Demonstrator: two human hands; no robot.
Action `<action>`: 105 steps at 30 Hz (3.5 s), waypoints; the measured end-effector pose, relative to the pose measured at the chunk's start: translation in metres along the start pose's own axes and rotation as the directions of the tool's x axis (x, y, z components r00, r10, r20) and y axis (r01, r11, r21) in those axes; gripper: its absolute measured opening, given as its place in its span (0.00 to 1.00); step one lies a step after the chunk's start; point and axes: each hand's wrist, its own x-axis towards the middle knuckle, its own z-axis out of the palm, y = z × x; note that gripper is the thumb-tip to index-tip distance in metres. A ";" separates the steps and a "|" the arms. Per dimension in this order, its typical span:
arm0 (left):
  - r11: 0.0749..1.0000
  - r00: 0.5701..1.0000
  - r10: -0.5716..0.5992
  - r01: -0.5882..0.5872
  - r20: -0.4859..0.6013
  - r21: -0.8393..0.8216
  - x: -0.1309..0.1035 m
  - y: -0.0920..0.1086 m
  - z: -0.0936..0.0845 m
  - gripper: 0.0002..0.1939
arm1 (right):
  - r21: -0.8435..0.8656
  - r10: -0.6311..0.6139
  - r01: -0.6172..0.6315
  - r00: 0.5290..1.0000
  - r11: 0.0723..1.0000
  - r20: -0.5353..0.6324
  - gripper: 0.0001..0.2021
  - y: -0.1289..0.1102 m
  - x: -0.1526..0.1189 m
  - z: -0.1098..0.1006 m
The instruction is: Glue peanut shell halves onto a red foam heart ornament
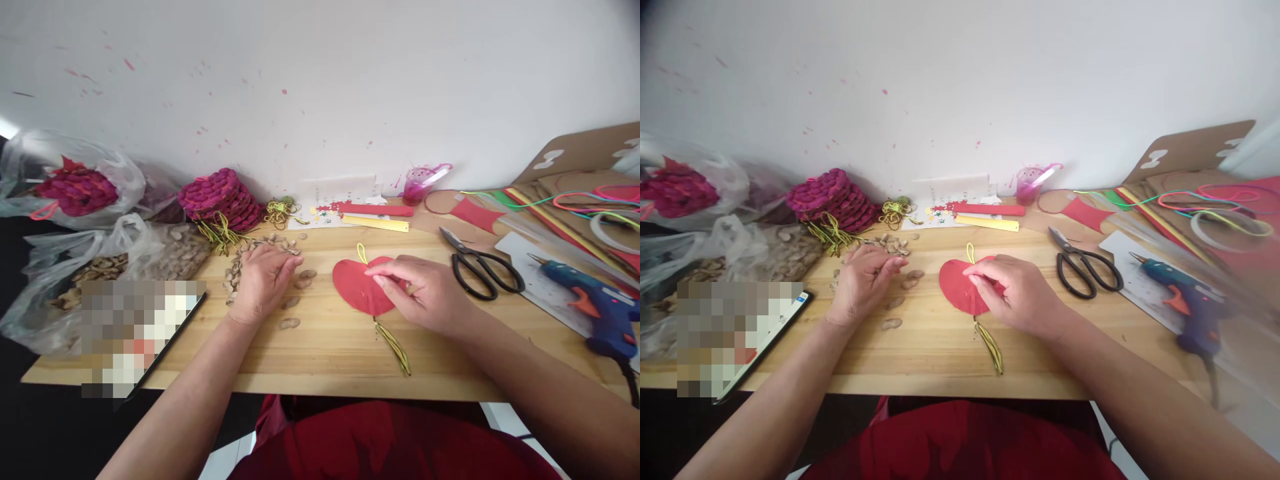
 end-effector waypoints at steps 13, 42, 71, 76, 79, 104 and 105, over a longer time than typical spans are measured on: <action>1.000 1.000 0.017 -0.017 -0.007 -0.015 -0.002 -0.009 -0.003 0.18 | -0.292 0.331 -0.394 0.912 0.872 -0.241 0.13 0.031 0.008 -0.034; 0.986 0.989 0.132 -0.123 0.066 -0.116 0.000 -0.015 0.008 0.06 | -0.506 0.672 -0.729 0.659 0.462 -0.337 0.16 0.041 -0.047 -0.054; -0.128 0.642 -0.090 0.751 0.762 -0.648 0.047 0.056 -0.012 0.18 | 0.718 0.506 -0.422 0.855 0.553 0.113 0.16 -0.015 0.030 0.000; -0.160 0.631 0.033 0.768 0.775 -0.619 0.048 0.060 0.000 0.16 | 0.702 0.352 -0.359 0.922 0.615 0.163 0.13 -0.021 0.050 0.002; -0.181 0.666 0.026 0.737 0.746 -0.651 0.041 0.057 0.009 0.13 | 0.708 0.417 -0.371 0.901 0.601 0.118 0.12 -0.016 0.049 0.009; 0.484 0.974 -0.227 0.123 0.011 -0.866 0.020 0.072 0.023 0.09 | 0.723 0.523 -0.458 0.838 0.517 0.156 0.16 -0.011 0.035 0.013; 0.488 0.970 -0.242 0.127 0.006 -0.863 0.020 0.072 0.022 0.09 | 0.678 0.518 -0.474 0.841 0.562 0.158 0.17 -0.010 0.034 0.012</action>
